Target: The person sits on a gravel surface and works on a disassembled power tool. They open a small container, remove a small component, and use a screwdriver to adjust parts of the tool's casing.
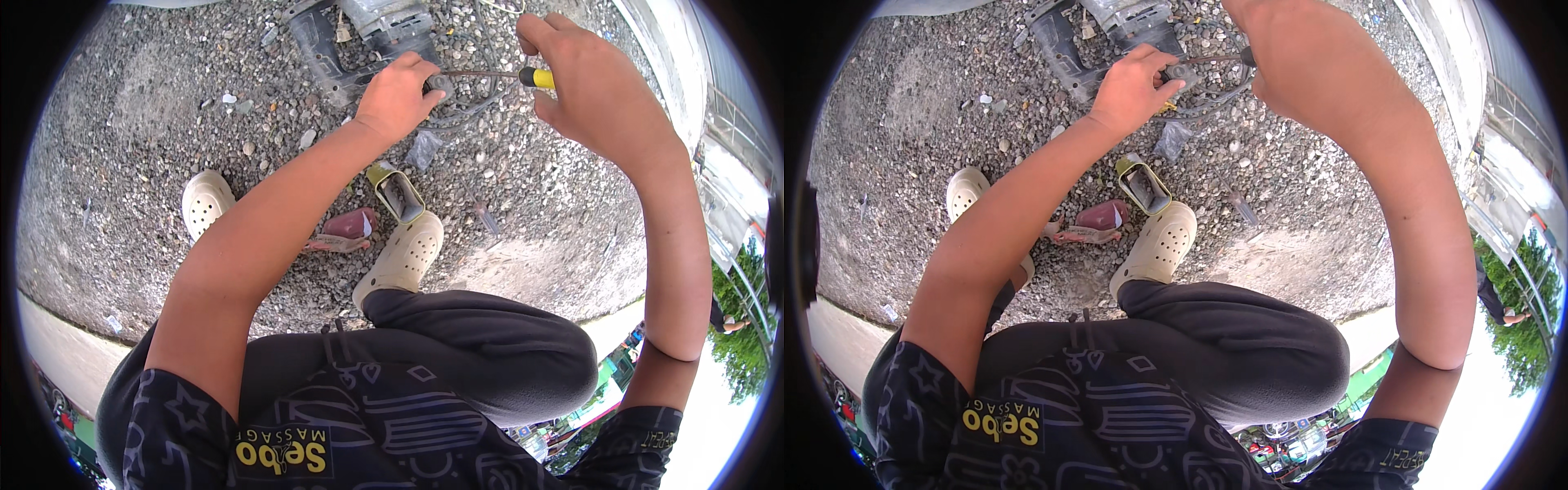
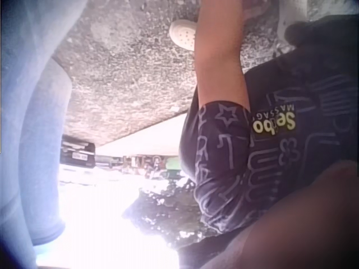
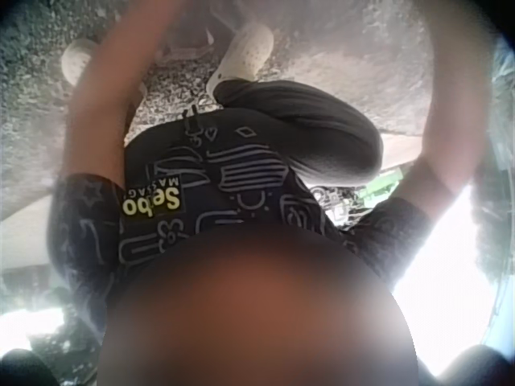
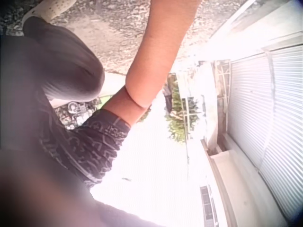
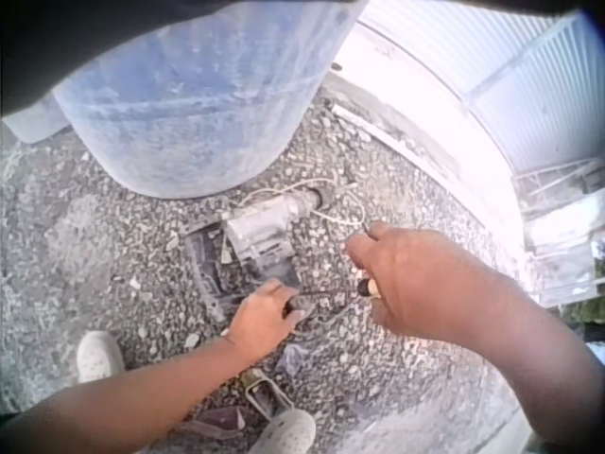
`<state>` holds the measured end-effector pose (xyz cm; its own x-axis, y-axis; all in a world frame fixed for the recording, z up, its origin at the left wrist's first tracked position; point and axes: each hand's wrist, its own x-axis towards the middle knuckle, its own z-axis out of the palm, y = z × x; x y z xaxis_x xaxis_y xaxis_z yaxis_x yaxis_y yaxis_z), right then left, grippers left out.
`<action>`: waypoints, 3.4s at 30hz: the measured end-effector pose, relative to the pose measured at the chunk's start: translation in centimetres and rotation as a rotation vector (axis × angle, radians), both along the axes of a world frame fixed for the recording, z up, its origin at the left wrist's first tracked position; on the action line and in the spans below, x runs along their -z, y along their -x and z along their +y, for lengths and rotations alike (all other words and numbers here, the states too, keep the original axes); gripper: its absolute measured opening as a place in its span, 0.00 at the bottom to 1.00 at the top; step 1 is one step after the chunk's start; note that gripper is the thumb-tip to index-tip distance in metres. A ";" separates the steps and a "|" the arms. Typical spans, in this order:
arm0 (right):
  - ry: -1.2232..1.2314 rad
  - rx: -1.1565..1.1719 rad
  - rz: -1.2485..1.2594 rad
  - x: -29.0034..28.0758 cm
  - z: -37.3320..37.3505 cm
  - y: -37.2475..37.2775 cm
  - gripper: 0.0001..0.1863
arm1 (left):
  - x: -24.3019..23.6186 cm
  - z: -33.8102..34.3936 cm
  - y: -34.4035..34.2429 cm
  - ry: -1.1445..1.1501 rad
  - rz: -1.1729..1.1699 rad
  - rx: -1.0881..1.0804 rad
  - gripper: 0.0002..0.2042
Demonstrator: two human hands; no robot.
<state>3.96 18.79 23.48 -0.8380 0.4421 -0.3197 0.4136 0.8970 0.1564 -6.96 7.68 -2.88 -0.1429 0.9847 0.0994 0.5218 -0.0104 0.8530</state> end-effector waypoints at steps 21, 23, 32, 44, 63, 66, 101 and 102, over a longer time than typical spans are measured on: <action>-0.011 0.073 -0.216 0.1 -0.4 0.7 0.08 | -0.2 0.0 0.0 0.008 -0.019 -0.003 0.18; 0.008 0.049 -0.101 0.0 -0.5 0.7 0.09 | 0.0 0.1 0.0 0.022 -0.015 -0.001 0.17; -0.013 0.157 -0.394 0.1 -0.4 1.8 0.10 | 0.0 0.0 0.0 0.004 -0.021 0.000 0.17; 0.070 0.030 -0.248 -0.6 -0.4 2.3 0.08 | -0.3 0.0 -0.1 0.042 -0.020 -0.019 0.18; 0.043 0.053 -0.262 -0.3 -0.1 2.8 0.08 | 0.3 0.0 0.4 0.020 -0.059 0.035 0.17; 0.073 0.075 -0.274 -0.1 -0.1 2.8 0.09 | 0.3 0.2 0.5 0.028 -0.068 0.040 0.17; 0.180 0.317 -0.422 0.7 0.5 4.1 0.14 | 0.4 0.2 0.8 0.017 -0.083 0.073 0.17; 0.224 0.278 -0.339 0.4 0.5 3.9 0.13 | 0.4 0.1 0.8 0.021 -0.091 0.069 0.17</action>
<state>0.01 19.25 23.12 -0.5303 0.5234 -0.6670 0.6014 0.7867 0.1392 -7.80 7.79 -3.25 -0.0818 0.9943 0.0687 0.4407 -0.0257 0.8973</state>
